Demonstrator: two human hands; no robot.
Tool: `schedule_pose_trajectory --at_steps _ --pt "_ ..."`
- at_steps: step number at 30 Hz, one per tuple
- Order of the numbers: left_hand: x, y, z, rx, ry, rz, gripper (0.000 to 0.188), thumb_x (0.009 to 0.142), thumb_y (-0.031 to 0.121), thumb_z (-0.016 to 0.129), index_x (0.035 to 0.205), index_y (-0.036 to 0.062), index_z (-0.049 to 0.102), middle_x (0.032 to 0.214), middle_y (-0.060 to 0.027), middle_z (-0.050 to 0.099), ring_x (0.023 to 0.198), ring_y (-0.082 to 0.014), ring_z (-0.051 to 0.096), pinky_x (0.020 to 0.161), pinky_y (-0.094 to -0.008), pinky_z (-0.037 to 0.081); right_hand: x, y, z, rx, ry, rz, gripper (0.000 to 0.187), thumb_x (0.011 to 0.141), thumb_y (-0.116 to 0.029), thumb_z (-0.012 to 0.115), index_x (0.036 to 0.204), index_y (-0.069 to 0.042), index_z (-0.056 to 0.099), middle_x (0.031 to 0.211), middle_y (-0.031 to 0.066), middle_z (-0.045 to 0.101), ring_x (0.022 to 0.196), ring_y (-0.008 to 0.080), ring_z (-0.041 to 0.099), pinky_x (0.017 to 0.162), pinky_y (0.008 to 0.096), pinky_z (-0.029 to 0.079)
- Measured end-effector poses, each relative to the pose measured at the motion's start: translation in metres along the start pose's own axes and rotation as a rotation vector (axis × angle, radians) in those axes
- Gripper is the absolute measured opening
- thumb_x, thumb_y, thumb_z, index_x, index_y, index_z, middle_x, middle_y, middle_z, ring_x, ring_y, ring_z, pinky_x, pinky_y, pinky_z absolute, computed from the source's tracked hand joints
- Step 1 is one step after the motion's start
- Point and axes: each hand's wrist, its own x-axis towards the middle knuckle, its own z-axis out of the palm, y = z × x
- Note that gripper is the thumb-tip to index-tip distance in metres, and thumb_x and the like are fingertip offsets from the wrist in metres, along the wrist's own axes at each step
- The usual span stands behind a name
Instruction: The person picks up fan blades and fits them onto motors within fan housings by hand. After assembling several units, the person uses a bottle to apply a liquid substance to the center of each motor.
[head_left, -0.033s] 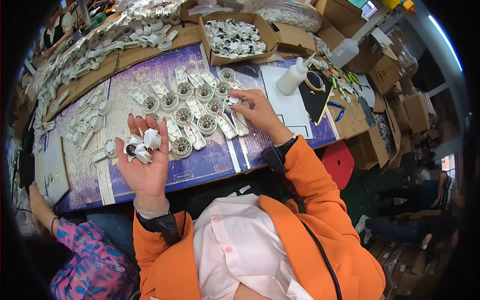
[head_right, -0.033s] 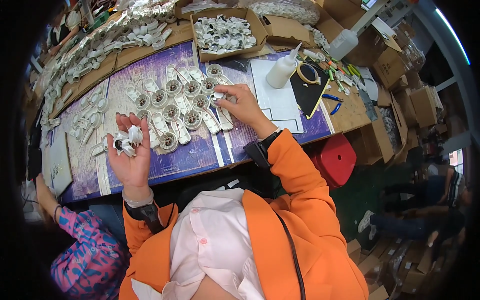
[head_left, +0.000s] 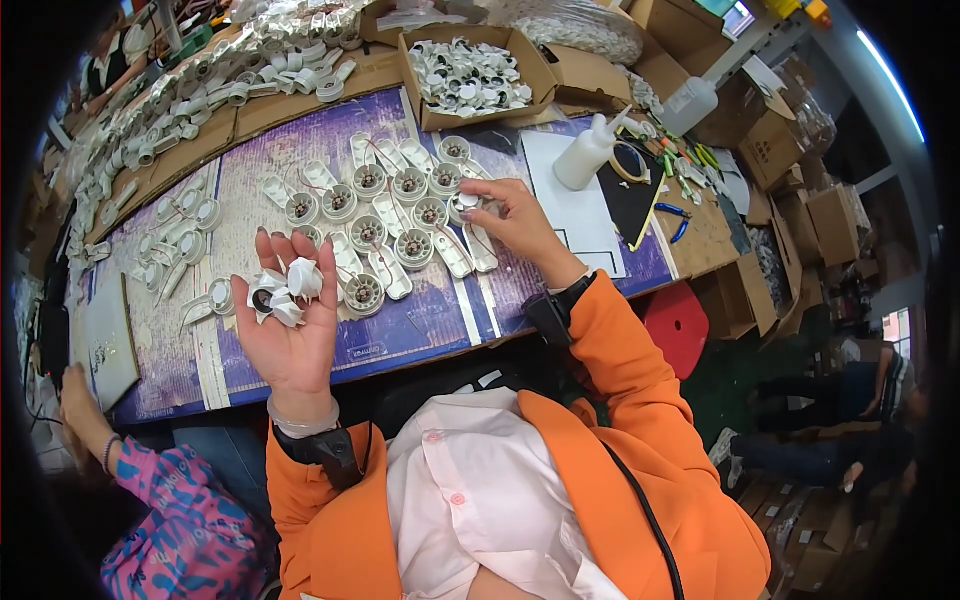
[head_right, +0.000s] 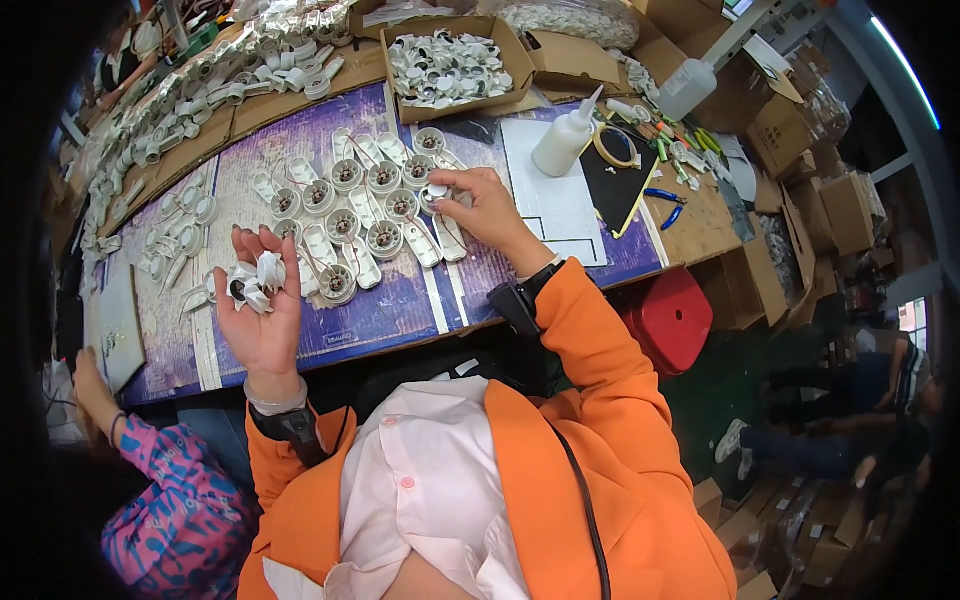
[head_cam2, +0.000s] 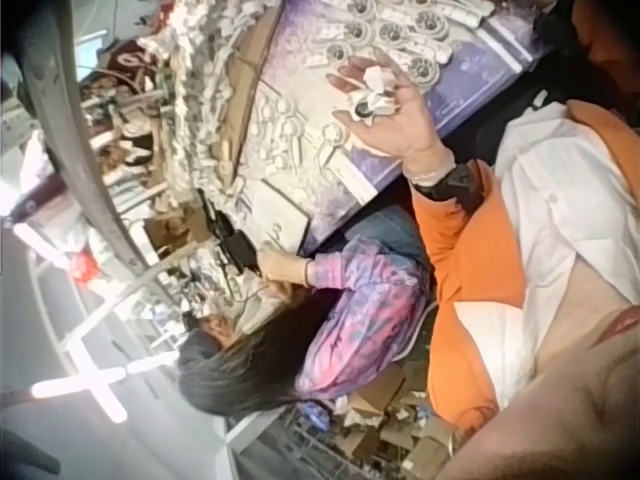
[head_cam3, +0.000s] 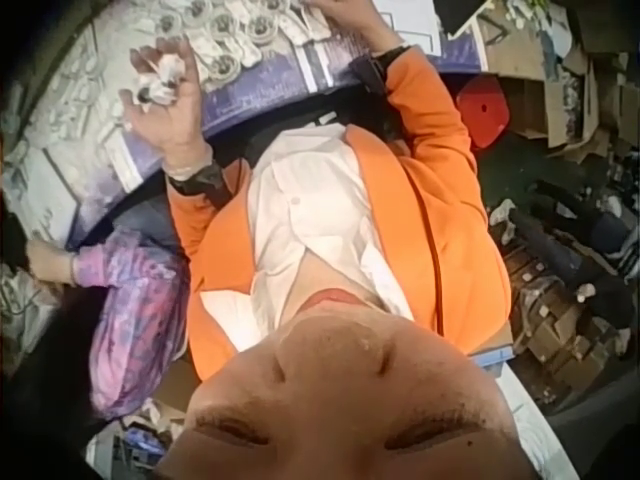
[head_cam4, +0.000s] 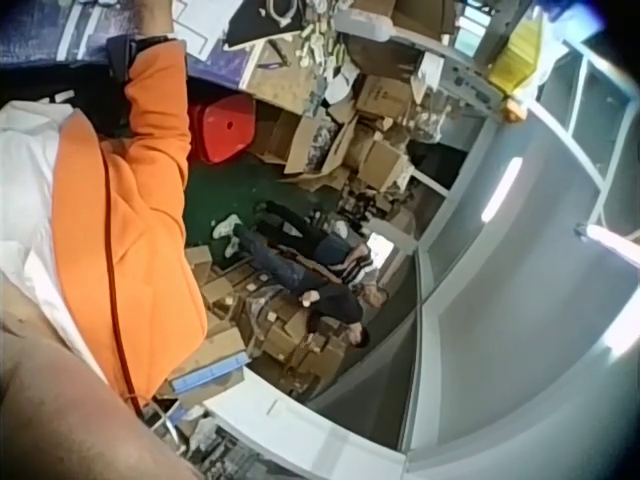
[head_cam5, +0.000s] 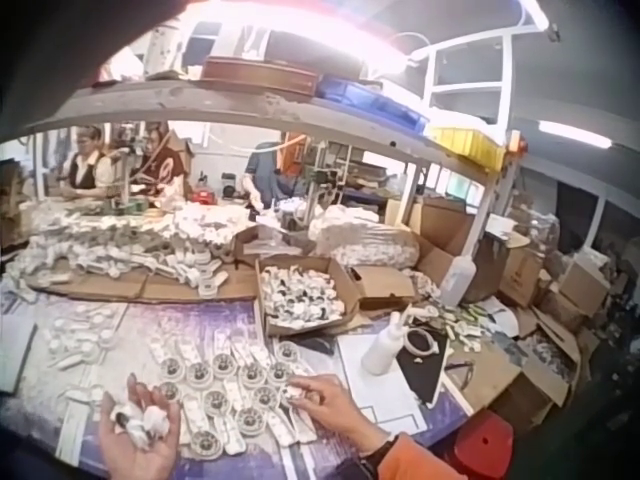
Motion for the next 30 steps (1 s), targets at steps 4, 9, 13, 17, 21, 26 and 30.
schedule_pose_trajectory --at_steps 4,9,13,17,21,26,30 --pt "-0.001 0.001 -0.002 0.002 0.0 0.005 0.042 0.095 0.036 0.044 0.123 0.0057 0.052 0.116 -0.0122 0.06 0.117 -0.0293 0.05 0.11 -0.0505 0.028 -0.004 -0.004 -0.008 -0.101 0.02 -0.074 0.04 0.075 -0.019 0.072 0.114 -0.014 0.064 0.118 0.0044 0.061 0.11 0.0231 0.048 0.096 0.0337 0.037" --pt "-0.002 0.001 -0.003 0.017 0.007 0.007 0.042 0.095 0.037 0.044 0.123 0.0066 0.053 0.115 -0.0117 0.06 0.117 -0.0286 0.05 0.11 -0.0502 0.029 -0.013 -0.016 -0.023 -0.381 0.016 -0.277 0.045 0.078 -0.02 0.067 0.121 -0.01 0.059 0.125 0.0067 0.057 0.121 0.0272 0.045 0.101 0.0379 0.035" --pt "-0.002 -0.004 -0.005 0.018 0.023 -0.01 0.043 0.095 0.037 0.044 0.124 0.0069 0.052 0.114 -0.0114 0.06 0.116 -0.0281 0.051 0.109 -0.0502 0.029 -0.018 -0.032 -0.02 -0.613 -0.043 -0.427 0.047 0.082 -0.024 0.062 0.125 -0.009 0.054 0.13 0.0074 0.054 0.127 0.029 0.041 0.099 0.0398 0.035" --pt "-0.001 -0.007 -0.008 0.011 0.033 -0.027 0.043 0.095 0.038 0.044 0.124 0.007 0.052 0.114 -0.0114 0.06 0.117 -0.0282 0.05 0.109 -0.0501 0.03 -0.017 -0.022 -0.016 -0.693 -0.113 -0.42 0.046 0.085 -0.027 0.058 0.127 -0.009 0.052 0.133 0.0071 0.052 0.13 0.0298 0.039 0.097 0.0408 0.036" --pt "0.0 -0.009 -0.011 0.008 0.048 -0.029 0.044 0.095 0.039 0.044 0.124 0.007 0.053 0.115 -0.0117 0.06 0.117 -0.029 0.05 0.109 -0.0505 0.03 -0.019 -0.025 -0.013 -0.729 -0.133 -0.387 0.042 0.087 -0.027 0.055 0.125 -0.009 0.054 0.132 0.0075 0.052 0.131 0.0293 0.038 0.096 0.0397 0.036" --pt "0.002 -0.018 -0.012 0.028 0.034 -0.084 0.045 0.095 0.041 0.042 0.123 0.0068 0.053 0.114 -0.013 0.059 0.118 -0.0301 0.049 0.108 -0.0514 0.03 -0.015 -0.024 -0.015 -0.736 -0.146 -0.366 0.037 0.089 -0.028 0.052 0.12 -0.008 0.057 0.131 0.0082 0.053 0.132 0.0281 0.036 0.097 0.0405 0.035" --pt "0.0 -0.034 -0.01 0.077 0.097 -0.122 0.047 0.095 0.042 0.041 0.123 0.0061 0.052 0.117 -0.0143 0.057 0.12 -0.0304 0.047 0.107 -0.0522 0.03 -0.009 -0.024 -0.028 -0.482 -0.039 -0.398 0.031 0.089 -0.022 0.053 0.115 -0.007 0.059 0.126 0.0104 0.056 0.124 0.0278 0.046 0.095 0.0381 0.037"
